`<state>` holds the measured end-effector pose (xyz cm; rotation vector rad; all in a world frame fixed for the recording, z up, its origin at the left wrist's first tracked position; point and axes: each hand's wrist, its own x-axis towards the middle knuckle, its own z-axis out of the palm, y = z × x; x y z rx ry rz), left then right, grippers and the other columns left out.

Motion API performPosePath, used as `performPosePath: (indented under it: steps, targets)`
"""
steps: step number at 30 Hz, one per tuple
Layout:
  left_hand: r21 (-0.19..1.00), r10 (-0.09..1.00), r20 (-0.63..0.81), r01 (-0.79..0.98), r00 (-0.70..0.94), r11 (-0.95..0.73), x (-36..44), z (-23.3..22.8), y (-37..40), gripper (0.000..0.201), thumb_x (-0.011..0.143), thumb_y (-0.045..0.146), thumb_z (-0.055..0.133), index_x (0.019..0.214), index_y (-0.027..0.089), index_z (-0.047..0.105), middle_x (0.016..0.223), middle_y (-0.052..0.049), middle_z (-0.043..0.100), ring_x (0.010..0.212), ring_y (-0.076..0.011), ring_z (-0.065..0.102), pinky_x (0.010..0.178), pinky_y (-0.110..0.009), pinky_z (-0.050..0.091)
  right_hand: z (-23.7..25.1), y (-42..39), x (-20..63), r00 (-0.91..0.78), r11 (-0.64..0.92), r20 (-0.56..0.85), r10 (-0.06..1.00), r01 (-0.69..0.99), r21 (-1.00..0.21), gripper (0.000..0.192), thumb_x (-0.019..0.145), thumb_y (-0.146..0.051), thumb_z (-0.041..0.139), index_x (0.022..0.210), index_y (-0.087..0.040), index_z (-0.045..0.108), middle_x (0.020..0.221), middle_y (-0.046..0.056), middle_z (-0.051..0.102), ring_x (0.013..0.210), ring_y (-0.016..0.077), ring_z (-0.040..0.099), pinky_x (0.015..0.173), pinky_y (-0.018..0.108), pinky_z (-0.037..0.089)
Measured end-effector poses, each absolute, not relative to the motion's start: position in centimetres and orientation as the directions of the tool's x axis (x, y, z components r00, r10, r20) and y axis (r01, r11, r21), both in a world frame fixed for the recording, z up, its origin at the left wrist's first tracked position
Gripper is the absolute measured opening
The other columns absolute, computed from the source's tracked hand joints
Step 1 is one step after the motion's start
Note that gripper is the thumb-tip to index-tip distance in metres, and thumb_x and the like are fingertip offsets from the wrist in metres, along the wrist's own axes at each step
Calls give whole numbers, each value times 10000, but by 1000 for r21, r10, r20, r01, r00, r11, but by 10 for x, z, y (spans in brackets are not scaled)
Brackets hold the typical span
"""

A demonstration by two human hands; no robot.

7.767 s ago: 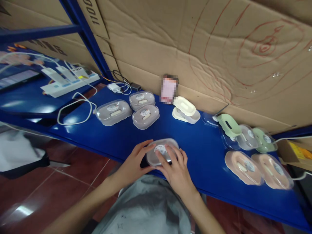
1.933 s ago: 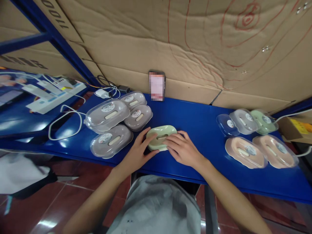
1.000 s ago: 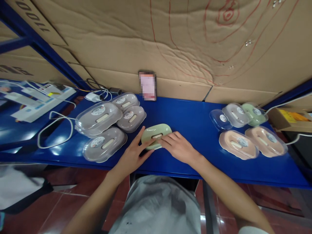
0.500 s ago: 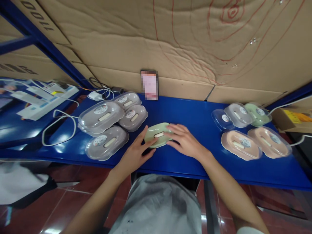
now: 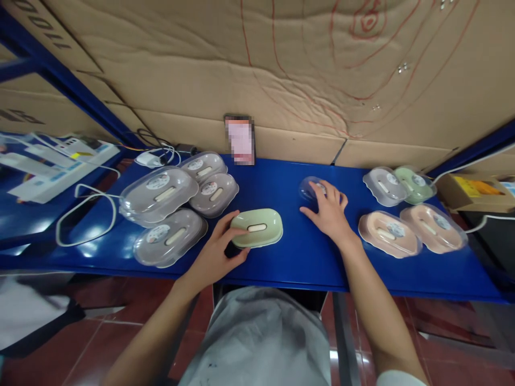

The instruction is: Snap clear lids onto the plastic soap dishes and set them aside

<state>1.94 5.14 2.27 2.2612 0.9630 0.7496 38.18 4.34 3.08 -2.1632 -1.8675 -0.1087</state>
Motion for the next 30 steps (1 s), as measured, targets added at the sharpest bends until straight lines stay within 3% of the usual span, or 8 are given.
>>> performPosePath:
  steps: [2,7,12,16,22,26,30]
  targets:
    - [697,777,265,443,570,-563,19,22,52,449,948,210,743,1362,250,575,1680,-153,376,1549,-335,504,1278,-543,465,32,43,376,48,1,236,971,980,-201,695,1010,-588,618,1632,-317,467,1715,161,435,1568,448,410,1197,734,359]
    - [734,794,263,420,548,-533,19,19,54,740,936,218,767,1564,287,382,1672,-171,396,1572,-347,465,1294,-578,423,30,45,365,-38,154,309,950,920,-360,495,1090,-522,496,1516,-293,601,1511,136,651,1392,343,620,1137,585,520]
    - [738,776,289,386,560,-554,18,16,55,791,963,263,755,1624,297,319,1690,-172,388,1598,-347,428,1310,-568,397,23,47,346,-54,169,316,947,922,-349,555,1048,-564,589,1539,-306,602,1452,167,598,1355,396,622,1095,652,540]
    - [742,775,292,378,560,-553,18,16,54,831,971,278,755,1651,298,278,1702,-175,389,1599,-350,427,1320,-575,382,26,46,343,-53,194,345,937,901,-389,491,1086,-526,535,1521,-318,627,1438,150,569,1328,344,647,1091,571,592]
    - [798,820,247,372,516,-475,19,13,55,934,968,355,792,1693,301,205,1719,-169,387,1588,-349,449,1319,-567,390,40,33,327,-328,495,383,864,698,-518,466,1100,-372,565,1566,-376,570,1545,100,541,1468,291,568,1218,536,531]
    - [820,834,259,346,487,-456,19,10,57,954,947,369,823,1692,314,229,1702,-162,398,1572,-352,463,1311,-574,397,40,25,311,-434,589,402,807,651,-479,473,1075,-298,613,1545,-347,587,1537,120,536,1536,308,511,1238,554,518]
    - [789,812,283,357,511,-500,18,12,58,856,959,351,814,1659,324,323,1653,-153,451,1547,-347,490,1305,-577,403,41,23,309,-457,621,433,777,670,-408,441,1051,-321,665,1490,-299,626,1509,139,571,1501,314,557,1201,532,557]
